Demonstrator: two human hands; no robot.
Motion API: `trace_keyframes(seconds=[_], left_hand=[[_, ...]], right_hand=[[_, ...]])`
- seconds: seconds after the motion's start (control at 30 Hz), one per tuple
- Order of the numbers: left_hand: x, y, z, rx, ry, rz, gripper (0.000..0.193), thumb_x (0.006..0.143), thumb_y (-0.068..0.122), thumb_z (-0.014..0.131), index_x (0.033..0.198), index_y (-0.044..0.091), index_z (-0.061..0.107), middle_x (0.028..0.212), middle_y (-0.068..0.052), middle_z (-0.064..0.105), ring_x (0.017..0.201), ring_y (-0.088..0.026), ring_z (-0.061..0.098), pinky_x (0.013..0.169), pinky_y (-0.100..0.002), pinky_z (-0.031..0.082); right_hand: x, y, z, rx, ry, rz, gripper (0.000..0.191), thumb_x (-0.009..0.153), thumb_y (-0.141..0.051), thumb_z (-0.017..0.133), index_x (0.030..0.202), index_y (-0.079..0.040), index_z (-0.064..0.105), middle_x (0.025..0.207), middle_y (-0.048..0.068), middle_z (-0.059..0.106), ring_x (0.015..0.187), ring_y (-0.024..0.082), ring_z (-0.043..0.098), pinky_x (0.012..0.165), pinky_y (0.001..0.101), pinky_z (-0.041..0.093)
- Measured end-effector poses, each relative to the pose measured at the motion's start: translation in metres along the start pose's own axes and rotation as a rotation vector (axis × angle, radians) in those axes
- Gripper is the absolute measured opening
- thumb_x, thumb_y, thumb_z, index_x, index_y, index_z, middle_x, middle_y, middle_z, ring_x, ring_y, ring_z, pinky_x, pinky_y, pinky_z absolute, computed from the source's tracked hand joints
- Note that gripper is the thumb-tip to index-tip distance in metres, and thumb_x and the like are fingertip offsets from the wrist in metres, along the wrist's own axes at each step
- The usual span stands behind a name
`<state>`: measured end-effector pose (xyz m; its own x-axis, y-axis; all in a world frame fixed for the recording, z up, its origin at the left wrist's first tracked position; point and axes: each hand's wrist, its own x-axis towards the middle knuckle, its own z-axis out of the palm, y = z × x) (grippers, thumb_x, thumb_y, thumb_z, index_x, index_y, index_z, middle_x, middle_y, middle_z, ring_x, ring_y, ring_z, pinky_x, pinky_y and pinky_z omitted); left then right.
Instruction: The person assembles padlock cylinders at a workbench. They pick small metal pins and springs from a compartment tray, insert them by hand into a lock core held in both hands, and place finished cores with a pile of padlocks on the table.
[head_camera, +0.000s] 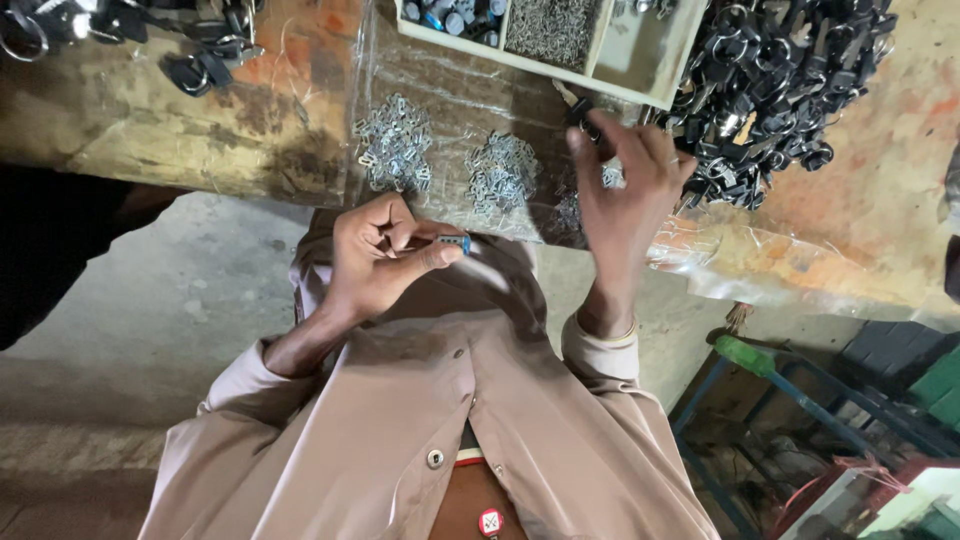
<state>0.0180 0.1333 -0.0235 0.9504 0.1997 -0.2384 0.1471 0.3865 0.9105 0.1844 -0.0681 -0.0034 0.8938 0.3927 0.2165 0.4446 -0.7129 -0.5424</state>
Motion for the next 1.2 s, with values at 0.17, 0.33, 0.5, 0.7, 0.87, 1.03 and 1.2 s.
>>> trace_keyframes(seconds=[0.17, 0.33, 0.5, 0.7, 0.87, 1.03, 1.2], left_hand=[[0.005, -0.003, 0.007, -0.085, 0.038, -0.035, 0.05, 0.09, -0.005, 0.08, 0.076, 0.01, 0.035, 0.103, -0.022, 0.077, 0.098, -0.019, 0.075, 0.077, -0.028, 0.064], [0.011, -0.008, 0.009, -0.233, 0.024, -0.061, 0.049, 0.092, -0.007, 0.077, 0.077, 0.011, 0.034, 0.103, -0.026, 0.076, 0.093, -0.021, 0.076, 0.074, -0.031, 0.065], [0.013, -0.009, 0.009, -0.342, 0.051, -0.101, 0.049, 0.09, -0.009, 0.076, 0.076, 0.012, 0.033, 0.102, -0.027, 0.075, 0.091, -0.025, 0.078, 0.074, -0.036, 0.067], [0.014, -0.011, 0.01, -0.396, 0.028, -0.125, 0.051, 0.09, -0.009, 0.077, 0.077, 0.013, 0.032, 0.104, -0.028, 0.075, 0.088, -0.025, 0.078, 0.071, -0.034, 0.065], [0.012, -0.013, 0.012, -0.342, 0.017, -0.103, 0.052, 0.091, -0.008, 0.077, 0.078, 0.013, 0.031, 0.101, -0.028, 0.075, 0.087, -0.023, 0.077, 0.067, -0.031, 0.062], [0.011, -0.011, 0.012, -0.261, 0.028, -0.073, 0.052, 0.092, -0.005, 0.077, 0.077, 0.013, 0.03, 0.102, -0.028, 0.076, 0.088, -0.021, 0.077, 0.067, -0.029, 0.062], [0.007, -0.007, 0.014, -0.215, 0.021, -0.072, 0.053, 0.092, -0.004, 0.077, 0.076, 0.012, 0.03, 0.103, -0.028, 0.076, 0.09, -0.018, 0.075, 0.068, -0.028, 0.063]], right_hand=[[0.012, 0.011, 0.007, -0.262, 0.06, -0.055, 0.026, 0.097, -0.026, 0.087, 0.116, -0.011, 0.077, 0.094, 0.0, 0.067, 0.09, 0.02, 0.057, 0.088, 0.0388, 0.031], [0.012, 0.014, 0.01, -0.14, 0.044, 0.07, 0.019, 0.09, -0.023, 0.091, 0.101, -0.012, 0.08, 0.084, 0.002, 0.06, 0.086, 0.018, 0.057, 0.086, 0.0398, 0.031], [-0.004, 0.036, -0.01, 0.607, 0.229, -0.043, 0.016, 0.093, -0.011, 0.083, 0.099, -0.007, 0.069, 0.117, 0.008, 0.065, 0.111, 0.02, 0.061, 0.097, 0.0423, 0.052], [-0.042, 0.018, -0.014, 1.426, -0.017, 0.109, 0.016, 0.103, 0.01, 0.059, 0.107, -0.002, 0.069, 0.106, 0.016, 0.072, 0.07, 0.014, 0.072, 0.058, 0.0271, 0.056], [-0.062, -0.028, 0.002, 0.932, -0.256, 0.133, 0.022, 0.1, 0.009, 0.065, 0.116, -0.002, 0.074, 0.122, 0.013, 0.067, 0.082, 0.012, 0.067, 0.067, 0.0255, 0.055], [-0.054, -0.035, -0.004, 0.785, -0.357, 0.063, 0.027, 0.093, -0.001, 0.077, 0.12, -0.003, 0.075, 0.122, 0.01, 0.068, 0.088, 0.013, 0.067, 0.073, 0.0258, 0.054], [-0.053, -0.036, -0.001, 0.677, -0.304, -0.082, 0.031, 0.087, -0.004, 0.084, 0.117, -0.004, 0.075, 0.116, 0.008, 0.07, 0.104, 0.019, 0.07, 0.087, 0.0303, 0.058]])
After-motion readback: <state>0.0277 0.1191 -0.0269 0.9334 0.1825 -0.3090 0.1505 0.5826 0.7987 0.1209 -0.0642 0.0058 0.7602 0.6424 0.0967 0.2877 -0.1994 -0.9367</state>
